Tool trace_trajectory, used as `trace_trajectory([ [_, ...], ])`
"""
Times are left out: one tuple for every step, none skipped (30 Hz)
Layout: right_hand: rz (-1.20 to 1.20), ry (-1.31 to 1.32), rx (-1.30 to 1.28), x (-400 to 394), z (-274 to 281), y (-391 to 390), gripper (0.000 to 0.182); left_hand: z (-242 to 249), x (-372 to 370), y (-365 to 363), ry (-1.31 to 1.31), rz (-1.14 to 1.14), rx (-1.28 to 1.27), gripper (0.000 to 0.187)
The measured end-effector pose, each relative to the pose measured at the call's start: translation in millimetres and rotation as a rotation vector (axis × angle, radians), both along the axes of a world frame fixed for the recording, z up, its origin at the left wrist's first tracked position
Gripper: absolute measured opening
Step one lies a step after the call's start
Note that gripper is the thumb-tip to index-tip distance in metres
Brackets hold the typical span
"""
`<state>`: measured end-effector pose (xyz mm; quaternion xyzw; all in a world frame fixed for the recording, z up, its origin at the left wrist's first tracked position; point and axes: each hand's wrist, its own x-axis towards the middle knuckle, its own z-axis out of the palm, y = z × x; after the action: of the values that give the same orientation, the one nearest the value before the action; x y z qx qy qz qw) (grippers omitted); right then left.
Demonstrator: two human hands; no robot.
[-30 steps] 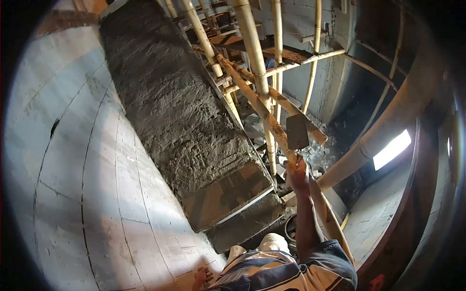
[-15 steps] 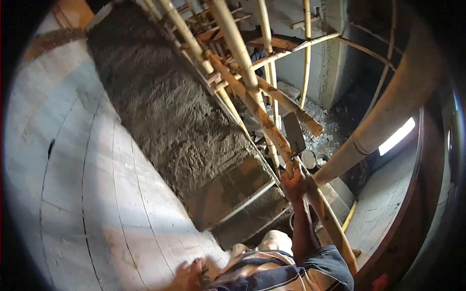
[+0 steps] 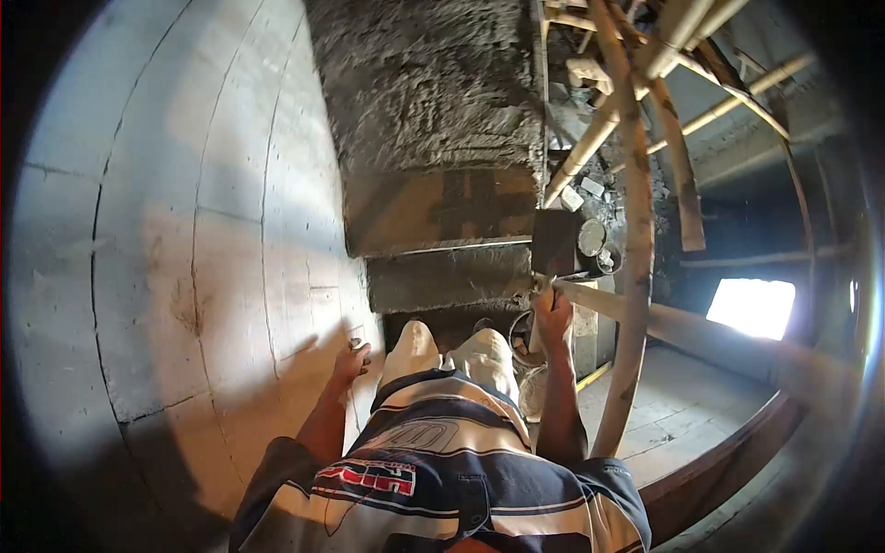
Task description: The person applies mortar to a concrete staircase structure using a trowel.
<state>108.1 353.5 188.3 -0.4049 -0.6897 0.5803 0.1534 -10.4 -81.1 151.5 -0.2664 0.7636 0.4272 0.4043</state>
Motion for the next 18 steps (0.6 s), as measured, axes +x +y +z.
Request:
trace_trajectory([
  [0.008, -0.001, -0.043, -5, 5, -9, 0.017, 0, 5, -1, -0.028, -0.014, -0.007, 0.052],
  [0.019, -0.001, -0.089, -9, 4, -17, 0.020, -8, 14, -5, -0.041, 0.019, -0.014, 0.052],
  [0.054, -0.009, -0.101, -9, -8, -22, 0.020, -16, 25, -9, -0.069, 0.036, 0.009, 0.050],
  [0.054, -0.016, -0.064, -6, -35, -22, 0.023, -25, 30, -16, -0.093, 0.051, 0.029, 0.049],
  [0.051, -0.021, -0.029, -5, -64, -22, 0.025, -30, 32, -21, -0.146, -0.046, 0.045, 0.051],
  [0.075, -0.026, -0.040, -4, -98, -20, 0.025, -47, 39, -27, -0.224, -0.005, 0.030, 0.055],
  [0.056, -0.163, -0.113, 0, -133, -15, 0.027, -66, 49, -33, -0.219, 0.016, -0.001, 0.050],
  [0.035, -0.305, -0.183, -13, -138, -21, 0.029, -80, 59, -37, -0.219, 0.033, -0.033, 0.047],
  [-0.039, -0.263, -0.481, -19, -138, -19, 0.031, -93, 71, -39, -0.234, 0.050, -0.041, 0.047],
  [-0.031, -0.277, -0.490, -44, -135, -23, 0.031, -102, 78, -38, -0.216, 0.143, -0.036, 0.049],
  [-0.072, -0.231, -0.527, -71, -134, -29, 0.031, -107, 82, -36, -0.198, 0.233, -0.034, 0.051],
  [-0.119, -0.187, -0.562, -93, -144, -36, 0.031, -87, 66, -26, -0.250, 0.216, -0.002, 0.054],
  [-0.126, -0.197, -0.569, -114, -163, -44, 0.031, -98, 70, -32, -0.231, 0.241, 0.035, 0.054],
  [-0.075, -0.265, -0.493, -134, -181, -49, 0.031, -109, 75, -38, -0.209, 0.262, 0.076, 0.053],
  [-0.024, -0.335, -0.414, -152, -198, -52, 0.032, -118, 79, -42, -0.237, 0.290, 0.092, 0.050],
  [0.026, -0.403, -0.334, -169, -215, -54, 0.032, -121, 79, -46, -0.233, 0.325, 0.136, 0.047],
  [0.009, -0.263, -0.390, -187, -239, -60, 0.033, -123, 79, -49, -0.230, 0.325, 0.149, 0.047],
  [-0.008, -0.118, -0.442, -209, -261, -70, 0.034, -125, 76, -53, -0.224, 0.325, 0.164, 0.048],
])
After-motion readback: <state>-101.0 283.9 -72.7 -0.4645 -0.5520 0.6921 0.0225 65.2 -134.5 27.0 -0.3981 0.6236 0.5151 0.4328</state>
